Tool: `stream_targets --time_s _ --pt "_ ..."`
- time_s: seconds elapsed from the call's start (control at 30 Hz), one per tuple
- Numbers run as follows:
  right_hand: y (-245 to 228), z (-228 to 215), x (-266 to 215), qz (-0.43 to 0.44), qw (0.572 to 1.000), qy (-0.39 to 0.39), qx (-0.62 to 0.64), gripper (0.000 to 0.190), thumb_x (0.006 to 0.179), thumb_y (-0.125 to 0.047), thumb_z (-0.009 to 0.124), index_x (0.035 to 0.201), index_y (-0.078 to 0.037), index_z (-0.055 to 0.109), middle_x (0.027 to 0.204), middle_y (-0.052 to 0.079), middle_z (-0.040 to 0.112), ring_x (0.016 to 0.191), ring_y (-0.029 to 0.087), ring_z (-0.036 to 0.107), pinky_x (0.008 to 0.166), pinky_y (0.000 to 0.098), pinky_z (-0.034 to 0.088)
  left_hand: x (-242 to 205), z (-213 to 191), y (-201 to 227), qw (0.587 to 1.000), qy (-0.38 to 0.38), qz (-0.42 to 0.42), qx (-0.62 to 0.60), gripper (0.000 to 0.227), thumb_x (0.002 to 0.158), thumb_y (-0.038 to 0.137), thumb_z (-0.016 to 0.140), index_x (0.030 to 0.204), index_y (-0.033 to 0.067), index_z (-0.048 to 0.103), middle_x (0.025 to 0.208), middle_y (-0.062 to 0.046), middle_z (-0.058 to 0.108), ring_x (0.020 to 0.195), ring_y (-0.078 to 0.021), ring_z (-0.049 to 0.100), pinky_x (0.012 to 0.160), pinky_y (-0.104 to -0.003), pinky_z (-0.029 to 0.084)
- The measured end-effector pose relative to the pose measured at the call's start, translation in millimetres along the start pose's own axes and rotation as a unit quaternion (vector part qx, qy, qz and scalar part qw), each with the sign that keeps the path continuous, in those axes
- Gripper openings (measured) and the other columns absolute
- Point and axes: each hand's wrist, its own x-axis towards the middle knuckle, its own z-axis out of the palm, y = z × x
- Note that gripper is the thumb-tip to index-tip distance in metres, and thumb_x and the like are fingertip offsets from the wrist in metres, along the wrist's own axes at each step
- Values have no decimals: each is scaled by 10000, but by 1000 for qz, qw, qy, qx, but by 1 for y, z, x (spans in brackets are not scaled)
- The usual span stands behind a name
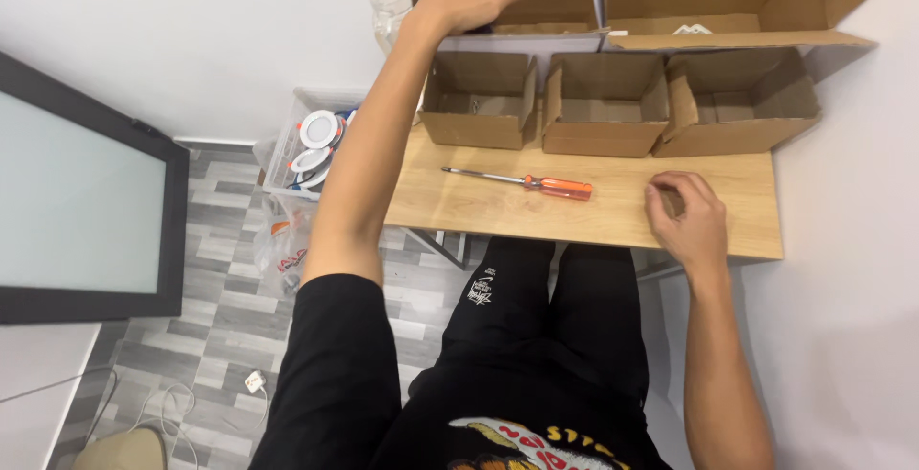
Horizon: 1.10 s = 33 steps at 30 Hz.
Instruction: The person assembles a blue electrical socket by screwing it to a white base using an orange screwdriver. They then insert a black component and a white adapter into the socket, securing them with screws. The person handles the components and tools on a wooden table.
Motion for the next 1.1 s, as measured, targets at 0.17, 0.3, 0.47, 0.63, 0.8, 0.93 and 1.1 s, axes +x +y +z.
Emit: stream_targets --time_s 0.17,0.3,0.47,0.63,0.8,0.93,1.1 --pt "7 2 3 -13 1000 1 -3 119 1061 -87 717 1093 -15 806 1120 104 801 1066 245 733 950 385 585 11 -13 46 881 -342 -279 170 1137 926 707 590 1793 222 36 1698 -133 422 1459 -346 538 1158 -533 501" --pt "6 2 5 -18 1000 25 3 84 1060 -59 727 1069 -17 799 1099 96 792 1053 245 730 956 372 582 33 15 18 856 -402 -283 159 1002 960 465 431 1796 258 -82 1870 -148 77 1658 -391 282 1316 -538 327" --pt "7 5 6 9 1000 21 15 97 1047 -77 707 1049 -30 792 1081 77 787 1029 231 726 932 365 589 88 107 -67 863 -392 -264 179 885 971 627 484 1756 327 207 1743 -151 305 1577 -409 369 1247 -636 383" --pt "10 7 7 13 999 25 19 94 1037 -66 706 1043 -22 789 1064 83 784 1007 230 724 917 360 589 109 158 -81 895 -354 -201 185 705 976 524 512 1636 314 373 1578 -207 504 1442 -429 524 1128 -623 496" --pt "8 6 6 37 999 21 24 100 1033 -78 706 1050 -31 793 1073 79 788 1018 223 729 913 352 591 84 123 -13 916 -353 -148 119 389 1036 138 426 1361 261 600 1447 -106 624 1266 -341 625 960 -532 544" --pt "6 5 8 21 999 42 26 76 1026 -55 712 1025 -34 785 1047 75 782 991 219 732 878 343 596 75 103 0 953 -284 -101 36 466 977 69 623 1382 190 428 1246 -143 665 1079 -309 660 868 -467 581" --pt "2 3 6 47 998 29 30 81 1025 -74 704 1023 -44 779 1037 62 773 979 208 717 875 333 586 57 65 17 984 -122 -23 -126 458 1052 202 803 1254 143 396 1056 -155 678 879 -236 656 803 -391 633"
